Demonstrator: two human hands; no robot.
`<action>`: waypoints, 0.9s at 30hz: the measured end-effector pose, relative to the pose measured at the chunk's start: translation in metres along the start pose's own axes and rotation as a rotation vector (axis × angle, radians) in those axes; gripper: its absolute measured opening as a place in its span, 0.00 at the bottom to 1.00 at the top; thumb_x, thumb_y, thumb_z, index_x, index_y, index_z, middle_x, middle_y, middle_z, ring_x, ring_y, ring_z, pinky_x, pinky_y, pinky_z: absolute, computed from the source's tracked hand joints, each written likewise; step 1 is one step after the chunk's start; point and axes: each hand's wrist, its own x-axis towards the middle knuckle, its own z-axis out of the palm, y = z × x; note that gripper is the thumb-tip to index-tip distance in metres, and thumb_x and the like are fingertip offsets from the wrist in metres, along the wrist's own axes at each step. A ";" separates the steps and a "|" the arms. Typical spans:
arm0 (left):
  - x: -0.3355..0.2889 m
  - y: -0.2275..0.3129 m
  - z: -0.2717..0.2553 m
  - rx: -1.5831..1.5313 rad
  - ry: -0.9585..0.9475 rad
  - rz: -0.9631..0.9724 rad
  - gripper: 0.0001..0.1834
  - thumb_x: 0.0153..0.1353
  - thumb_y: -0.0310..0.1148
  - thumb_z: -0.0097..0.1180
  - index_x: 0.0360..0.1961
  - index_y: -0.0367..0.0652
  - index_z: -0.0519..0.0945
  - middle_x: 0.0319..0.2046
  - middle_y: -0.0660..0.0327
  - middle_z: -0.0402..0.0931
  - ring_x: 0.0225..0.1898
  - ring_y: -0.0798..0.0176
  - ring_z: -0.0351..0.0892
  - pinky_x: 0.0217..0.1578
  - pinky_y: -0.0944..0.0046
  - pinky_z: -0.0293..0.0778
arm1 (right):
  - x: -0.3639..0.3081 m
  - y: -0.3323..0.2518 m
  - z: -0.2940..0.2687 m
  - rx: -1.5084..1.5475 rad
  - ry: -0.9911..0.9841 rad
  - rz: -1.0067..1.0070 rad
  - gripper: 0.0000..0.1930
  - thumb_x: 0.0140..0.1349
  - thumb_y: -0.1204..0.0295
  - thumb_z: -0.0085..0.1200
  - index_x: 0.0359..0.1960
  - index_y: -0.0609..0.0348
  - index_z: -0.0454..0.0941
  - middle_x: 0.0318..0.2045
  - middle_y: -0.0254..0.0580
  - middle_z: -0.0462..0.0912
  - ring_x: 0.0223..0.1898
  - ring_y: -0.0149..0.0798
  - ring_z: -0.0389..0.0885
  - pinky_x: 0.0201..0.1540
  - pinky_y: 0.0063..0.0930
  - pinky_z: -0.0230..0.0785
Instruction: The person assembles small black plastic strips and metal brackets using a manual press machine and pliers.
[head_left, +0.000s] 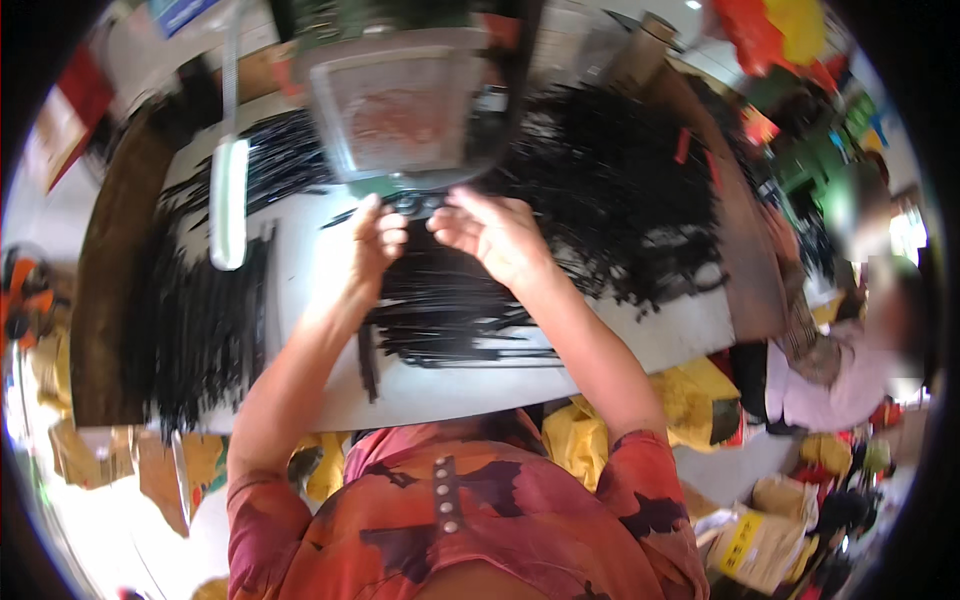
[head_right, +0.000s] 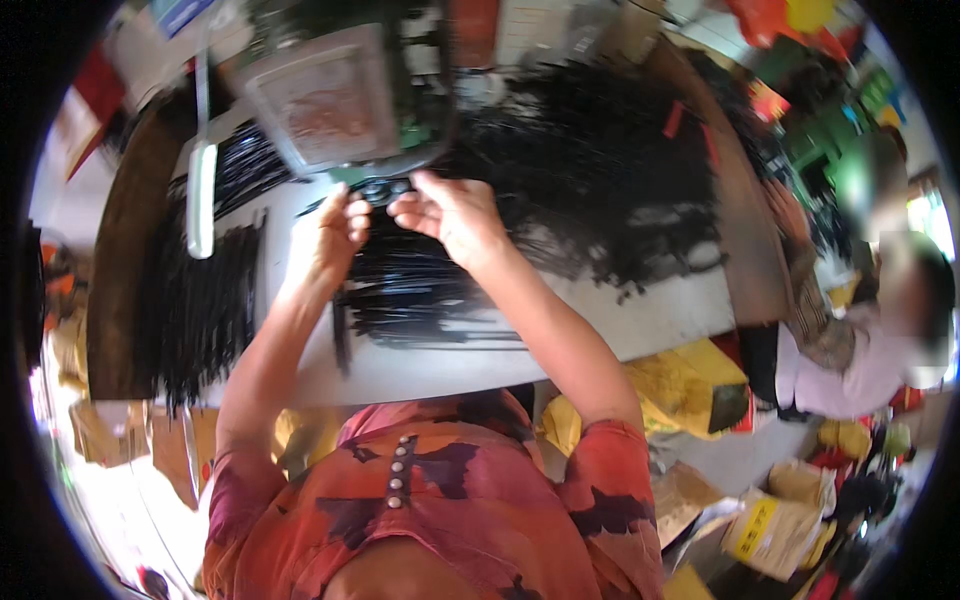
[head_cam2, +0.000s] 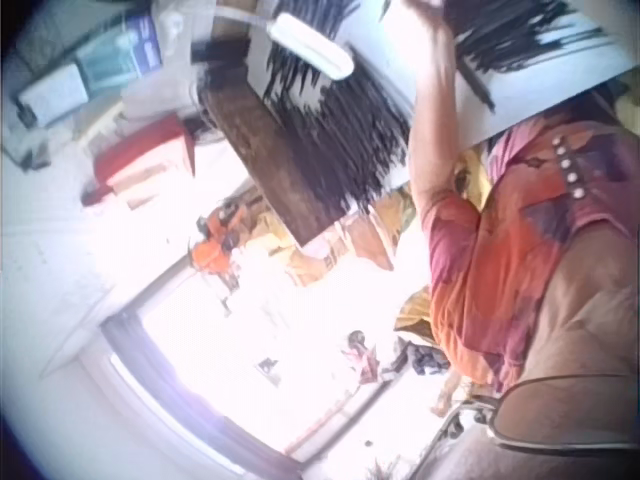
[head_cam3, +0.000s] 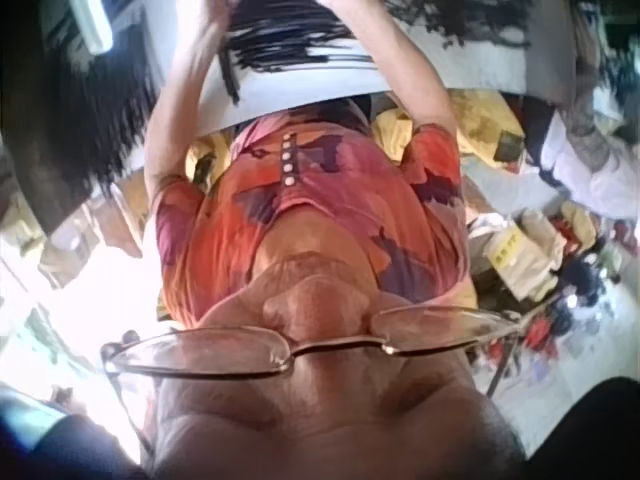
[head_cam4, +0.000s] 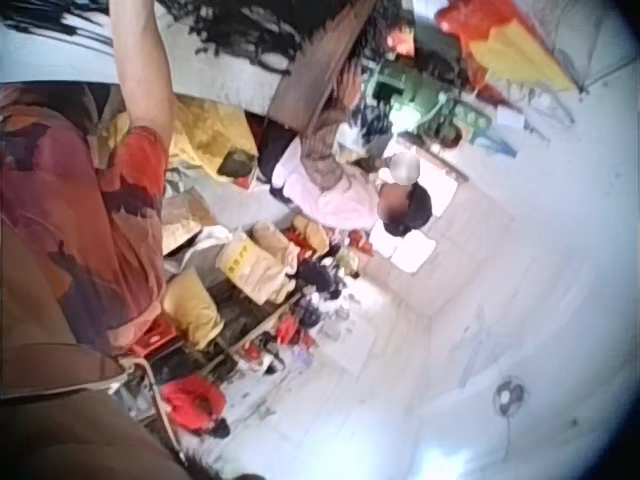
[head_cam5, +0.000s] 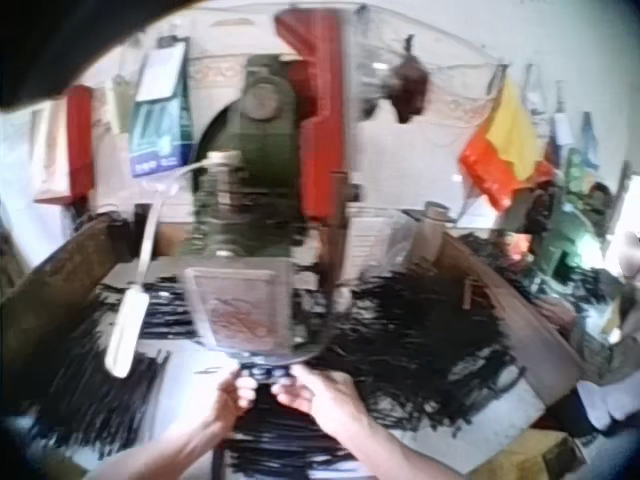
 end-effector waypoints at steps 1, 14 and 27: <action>0.003 0.001 -0.006 0.012 -0.035 0.016 0.13 0.56 0.40 0.49 0.28 0.40 0.71 0.21 0.61 0.73 0.18 0.71 0.68 0.19 0.75 0.64 | -0.002 -0.005 -0.002 -0.068 -0.027 0.036 0.12 0.55 0.70 0.50 0.32 0.70 0.71 0.26 0.50 0.78 0.27 0.38 0.79 0.29 0.25 0.74; -0.007 0.031 -0.003 0.272 -0.077 -0.146 0.10 0.54 0.34 0.50 0.30 0.36 0.73 0.24 0.58 0.75 0.21 0.70 0.72 0.22 0.74 0.67 | -0.078 -0.117 -0.109 -1.698 0.217 -0.241 0.13 0.43 0.75 0.55 0.34 0.60 0.75 0.31 0.37 0.74 0.31 0.32 0.74 0.34 0.21 0.66; -0.022 0.016 -0.005 0.298 -0.053 -0.029 0.06 0.43 0.27 0.55 0.25 0.42 0.73 0.20 0.63 0.74 0.16 0.76 0.64 0.14 0.77 0.57 | -0.055 -0.076 -0.050 -2.067 0.101 -1.003 0.06 0.48 0.74 0.52 0.29 0.56 0.74 0.28 0.35 0.73 0.31 0.37 0.72 0.30 0.28 0.67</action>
